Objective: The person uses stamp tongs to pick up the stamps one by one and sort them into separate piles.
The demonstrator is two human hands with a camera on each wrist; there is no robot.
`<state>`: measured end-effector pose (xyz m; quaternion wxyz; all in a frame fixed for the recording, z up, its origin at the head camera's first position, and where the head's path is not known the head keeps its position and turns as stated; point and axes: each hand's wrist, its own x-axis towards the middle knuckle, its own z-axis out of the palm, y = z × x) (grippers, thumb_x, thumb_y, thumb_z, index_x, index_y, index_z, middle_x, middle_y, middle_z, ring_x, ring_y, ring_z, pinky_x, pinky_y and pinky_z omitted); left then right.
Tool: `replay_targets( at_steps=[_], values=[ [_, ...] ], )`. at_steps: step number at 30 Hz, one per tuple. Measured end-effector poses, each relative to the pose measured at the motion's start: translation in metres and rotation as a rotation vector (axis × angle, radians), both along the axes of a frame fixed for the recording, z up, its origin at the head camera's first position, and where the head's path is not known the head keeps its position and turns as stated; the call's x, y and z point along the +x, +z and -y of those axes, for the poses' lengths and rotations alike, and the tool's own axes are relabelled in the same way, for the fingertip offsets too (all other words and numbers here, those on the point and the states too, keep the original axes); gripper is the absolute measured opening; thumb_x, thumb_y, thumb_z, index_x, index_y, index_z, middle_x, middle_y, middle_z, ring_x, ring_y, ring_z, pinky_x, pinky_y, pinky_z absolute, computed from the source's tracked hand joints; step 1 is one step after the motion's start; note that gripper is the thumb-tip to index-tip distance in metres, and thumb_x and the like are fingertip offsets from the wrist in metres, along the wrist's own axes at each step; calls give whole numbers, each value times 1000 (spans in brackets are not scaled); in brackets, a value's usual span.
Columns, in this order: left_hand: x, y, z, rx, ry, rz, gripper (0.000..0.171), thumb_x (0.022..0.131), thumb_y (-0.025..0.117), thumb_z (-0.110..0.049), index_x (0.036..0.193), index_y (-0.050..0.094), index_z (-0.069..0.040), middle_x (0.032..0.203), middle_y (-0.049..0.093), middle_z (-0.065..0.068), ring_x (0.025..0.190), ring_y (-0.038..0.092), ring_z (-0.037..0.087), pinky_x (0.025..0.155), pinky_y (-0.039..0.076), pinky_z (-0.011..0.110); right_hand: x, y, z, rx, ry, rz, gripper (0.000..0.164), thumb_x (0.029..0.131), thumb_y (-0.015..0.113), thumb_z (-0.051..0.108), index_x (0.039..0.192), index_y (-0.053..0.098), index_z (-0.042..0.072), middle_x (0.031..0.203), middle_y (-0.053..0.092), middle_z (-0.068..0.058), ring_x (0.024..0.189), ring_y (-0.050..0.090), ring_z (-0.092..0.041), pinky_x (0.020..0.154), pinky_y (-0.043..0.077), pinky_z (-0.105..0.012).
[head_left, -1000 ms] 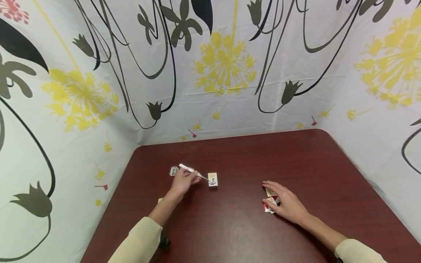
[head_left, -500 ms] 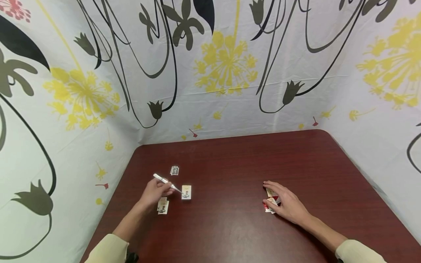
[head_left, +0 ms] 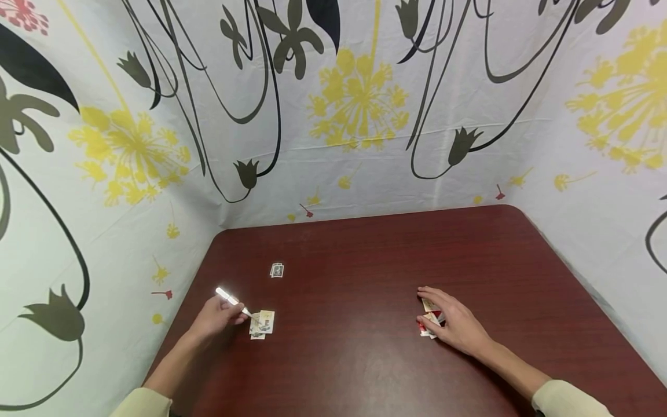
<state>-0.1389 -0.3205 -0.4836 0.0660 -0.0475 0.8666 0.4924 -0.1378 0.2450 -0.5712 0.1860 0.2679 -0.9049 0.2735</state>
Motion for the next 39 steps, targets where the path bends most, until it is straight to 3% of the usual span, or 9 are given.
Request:
replay_targets(
  at_steps=[3, 6, 10, 15, 18, 24, 26, 31, 39],
  values=[
    [1, 1, 6, -21, -6, 17, 16, 105, 63, -1, 98, 67, 13, 77, 75, 15, 71, 72, 19, 65, 57, 18, 1, 0, -1, -7, -2, 3, 58, 87, 89, 25, 137, 67, 4, 145, 63, -11, 132, 61, -30, 102, 53, -46],
    [1, 3, 11, 13, -9, 33, 16, 106, 61, 1, 108, 58, 16, 82, 76, 18, 73, 74, 20, 68, 64, 25, 1, 0, -1, -16, -4, 4, 59, 87, 90, 25, 138, 67, 4, 145, 63, -11, 132, 62, -30, 101, 53, -46],
    [-1, 11, 15, 20, -44, 11, 17, 105, 60, 2, 109, 57, 18, 84, 74, 20, 73, 73, 18, 68, 67, 31, 0, -1, -2, -26, -7, 12, 62, 87, 90, 24, 140, 65, 5, 146, 63, -9, 132, 62, -29, 101, 53, -42],
    [-6, 23, 16, -177, -4, -47, 17, 105, 65, -9, 104, 64, 8, 77, 75, 10, 71, 73, 20, 62, 59, 23, 0, 0, -1, -34, -3, 11, 65, 86, 90, 23, 143, 63, 5, 145, 63, -8, 130, 63, -27, 98, 56, -45],
    [-13, 29, 5, -196, 37, -81, 20, 105, 67, -13, 109, 63, 6, 78, 76, 8, 71, 74, 18, 62, 56, 20, -1, 0, -2, -43, 1, -4, 66, 86, 91, 22, 143, 63, 4, 143, 64, -8, 128, 64, -27, 98, 56, -39],
    [-33, 29, -52, 122, 27, -109, 21, 105, 65, -4, 116, 56, 11, 95, 76, 20, 79, 75, 17, 76, 68, 28, -2, 2, -2, -111, 31, -16, 66, 85, 91, 17, 143, 62, 1, 142, 65, -11, 126, 65, -30, 108, 38, -7],
    [-39, 25, -78, 247, 14, -89, 20, 104, 64, -1, 116, 55, 12, 101, 74, 23, 84, 75, 20, 83, 68, 34, -2, 4, -2, -134, 35, 4, 67, 86, 90, 17, 144, 61, 1, 144, 64, -12, 128, 63, -31, 110, 33, -3],
    [-51, 12, -147, 454, -34, -24, 16, 103, 65, 1, 115, 59, 11, 104, 72, 23, 88, 76, 25, 91, 66, 43, -2, 7, -4, -146, 35, 48, 72, 88, 90, 20, 149, 57, 2, 150, 60, -13, 133, 61, -34, 112, 26, -1],
    [-57, -9, -235, 592, -106, 58, 15, 101, 67, 2, 112, 60, 9, 99, 70, 16, 84, 75, 21, 83, 68, 34, 2, 13, -10, -123, 23, 70, 76, 86, 92, 22, 150, 56, 2, 150, 60, -13, 133, 60, -34, 111, 23, 2]
  ],
)
